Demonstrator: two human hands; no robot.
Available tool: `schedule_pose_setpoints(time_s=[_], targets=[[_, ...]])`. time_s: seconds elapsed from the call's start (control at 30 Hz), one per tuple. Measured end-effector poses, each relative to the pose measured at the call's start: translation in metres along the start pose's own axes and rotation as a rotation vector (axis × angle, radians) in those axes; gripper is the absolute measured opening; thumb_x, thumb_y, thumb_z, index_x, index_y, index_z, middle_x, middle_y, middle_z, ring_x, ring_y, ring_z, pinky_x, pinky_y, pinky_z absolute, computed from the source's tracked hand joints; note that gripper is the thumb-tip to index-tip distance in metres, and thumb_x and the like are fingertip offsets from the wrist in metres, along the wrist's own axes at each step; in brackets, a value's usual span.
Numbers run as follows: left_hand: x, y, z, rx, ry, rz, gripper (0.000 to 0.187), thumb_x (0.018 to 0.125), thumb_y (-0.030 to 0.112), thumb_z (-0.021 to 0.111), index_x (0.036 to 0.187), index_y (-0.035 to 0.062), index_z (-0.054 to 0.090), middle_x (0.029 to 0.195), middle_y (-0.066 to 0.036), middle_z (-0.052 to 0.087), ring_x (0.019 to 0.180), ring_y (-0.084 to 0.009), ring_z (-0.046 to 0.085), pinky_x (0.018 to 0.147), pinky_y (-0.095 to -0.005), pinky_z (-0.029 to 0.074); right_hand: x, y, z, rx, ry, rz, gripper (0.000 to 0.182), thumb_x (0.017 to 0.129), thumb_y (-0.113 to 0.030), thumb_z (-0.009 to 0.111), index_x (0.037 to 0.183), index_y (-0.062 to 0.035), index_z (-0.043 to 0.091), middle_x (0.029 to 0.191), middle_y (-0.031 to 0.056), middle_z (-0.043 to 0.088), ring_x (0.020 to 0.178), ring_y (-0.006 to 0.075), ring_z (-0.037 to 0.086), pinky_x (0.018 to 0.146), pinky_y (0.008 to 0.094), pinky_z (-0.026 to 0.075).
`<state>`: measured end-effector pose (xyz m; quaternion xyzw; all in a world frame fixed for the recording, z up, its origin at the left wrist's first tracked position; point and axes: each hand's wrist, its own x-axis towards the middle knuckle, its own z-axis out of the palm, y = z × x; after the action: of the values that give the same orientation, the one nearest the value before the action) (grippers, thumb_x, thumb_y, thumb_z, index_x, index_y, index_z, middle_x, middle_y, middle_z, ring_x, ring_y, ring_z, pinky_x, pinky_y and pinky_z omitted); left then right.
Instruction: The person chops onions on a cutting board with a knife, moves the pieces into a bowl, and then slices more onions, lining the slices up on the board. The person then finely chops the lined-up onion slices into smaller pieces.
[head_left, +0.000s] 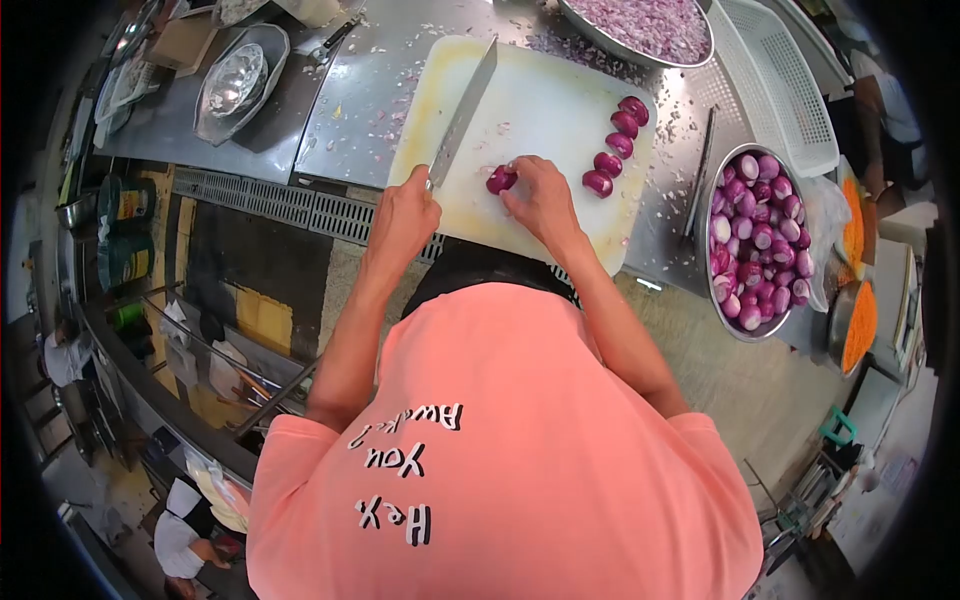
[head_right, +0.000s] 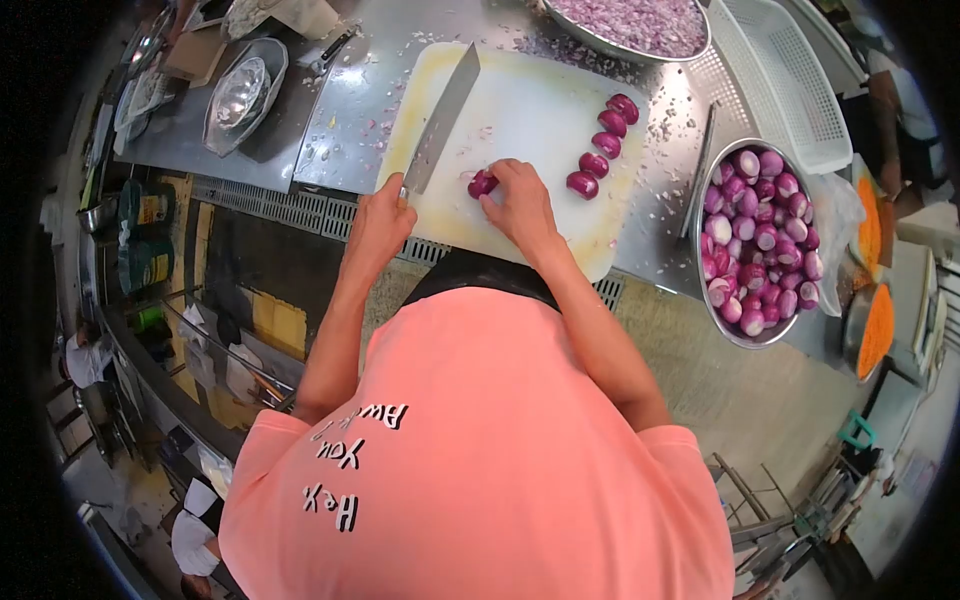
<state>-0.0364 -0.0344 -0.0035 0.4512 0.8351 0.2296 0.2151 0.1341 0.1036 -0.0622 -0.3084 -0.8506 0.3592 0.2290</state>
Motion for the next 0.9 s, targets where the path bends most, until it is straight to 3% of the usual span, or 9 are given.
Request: schedule_pose_setpoints(time_s=[0.07,0.17,0.23,0.37,0.47,0.53,0.67,0.73,0.9], targets=[[-0.012,0.012,-0.002,-0.035,-0.074,-0.047,0.032,0.08,0.005,0.056,0.11,-0.0062,0.051,0.065,-0.024,0.056,0.062,-0.0444,0.058,0.059,-0.0485,0.044,-0.006,-0.003,0.001,0.029,0.016,-0.028,0.027,0.072,-0.006,0.073,0.096,-0.0005,0.064,0.099,0.0149,0.064,0.096,0.0362,0.06,0.084,0.0428,0.05],[-0.022,0.025,0.001,-0.064,-0.027,0.037,0.031,0.081,0.005,0.057,0.11,-0.0058,0.051,0.063,-0.023,0.056,0.06,-0.0417,0.058,0.058,-0.0467,0.044,-0.009,-0.005,0.004,0.083,0.034,-0.003,0.023,0.076,-0.004,0.069,0.098,0.0,0.064,0.098,0.0152,0.065,0.087,0.0345,0.062,0.077,0.0405,0.052],[-0.024,0.034,-0.001,-0.099,-0.089,0.074,0.031,0.082,0.005,0.057,0.111,-0.0048,0.051,0.063,-0.023,0.056,0.06,-0.0411,0.058,0.058,-0.0463,0.044,-0.006,-0.004,0.008,-0.039,0.098,-0.088,0.014,0.079,0.0,0.064,0.093,-0.0008,0.065,0.094,0.0133,0.064,0.082,0.0329,0.063,0.072,0.0395,0.052],[-0.024,0.038,0.004,-0.054,-0.09,0.149,0.033,0.082,0.005,0.058,0.113,-0.0033,0.051,0.065,-0.024,0.058,0.063,-0.0432,0.059,0.058,-0.048,0.045,-0.005,-0.007,0.013,-0.039,0.112,-0.032,0.01,0.081,0.001,0.061,0.089,-0.0013,0.065,0.09,0.012,0.063,0.08,0.0328,0.063,0.07,0.0403,0.052],[-0.004,0.033,0.032,0.008,-0.079,0.176,0.03,0.081,0.003,0.058,0.11,-0.0026,0.051,0.067,-0.024,0.058,0.066,-0.0449,0.059,0.059,-0.0498,0.044,-0.006,-0.007,0.012,-0.052,0.086,-0.03,0.011,0.081,0.001,0.06,0.09,-0.0018,0.065,0.089,0.0122,0.064,0.08,0.0339,0.064,0.069,0.0405,0.052],[0.014,0.038,0.043,-0.018,-0.068,0.238,0.023,0.08,-0.001,0.056,0.102,-0.0039,0.051,0.071,-0.029,0.061,0.073,-0.0489,0.061,0.066,-0.0556,0.048,-0.006,-0.007,0.013,-0.006,0.091,-0.014,0.012,0.081,0.003,0.06,0.091,-0.0016,0.065,0.089,0.013,0.064,0.078,0.0349,0.064,0.068,0.0412,0.052],[0.004,0.048,0.021,-0.006,-0.097,0.207,0.025,0.079,-0.001,0.059,0.102,-0.0028,0.049,0.068,-0.025,0.058,0.068,-0.0462,0.059,0.061,-0.0516,0.044,-0.008,-0.003,0.016,0.071,0.15,-0.04,0.013,0.08,0.005,0.06,0.09,-0.0012,0.065,0.088,0.0136,0.063,0.077,0.0356,0.064,0.068,0.0419,0.052],[-0.011,0.048,0.014,-0.019,-0.119,0.178,0.025,0.079,-0.001,0.059,0.102,-0.0021,0.05,0.068,-0.025,0.058,0.067,-0.0462,0.059,0.061,-0.0512,0.044,-0.013,-0.003,0.019,0.114,0.181,-0.02,0.004,0.082,0.001,0.061,0.086,-0.0013,0.062,0.087,0.0162,0.06,0.076,0.0387,0.061,0.066,0.0443,0.051],[0.014,0.038,0.047,-0.009,-0.067,0.246,0.022,0.081,0.0,0.058,0.101,-0.0031,0.05,0.067,-0.025,0.058,0.065,-0.046,0.058,0.06,-0.0499,0.045,-0.015,-0.001,0.021,0.142,0.197,-0.035,0.003,0.083,0.002,0.061,0.085,-0.0002,0.06,0.086,0.0162,0.059,0.077,0.0386,0.061,0.066,0.0434,0.051]])
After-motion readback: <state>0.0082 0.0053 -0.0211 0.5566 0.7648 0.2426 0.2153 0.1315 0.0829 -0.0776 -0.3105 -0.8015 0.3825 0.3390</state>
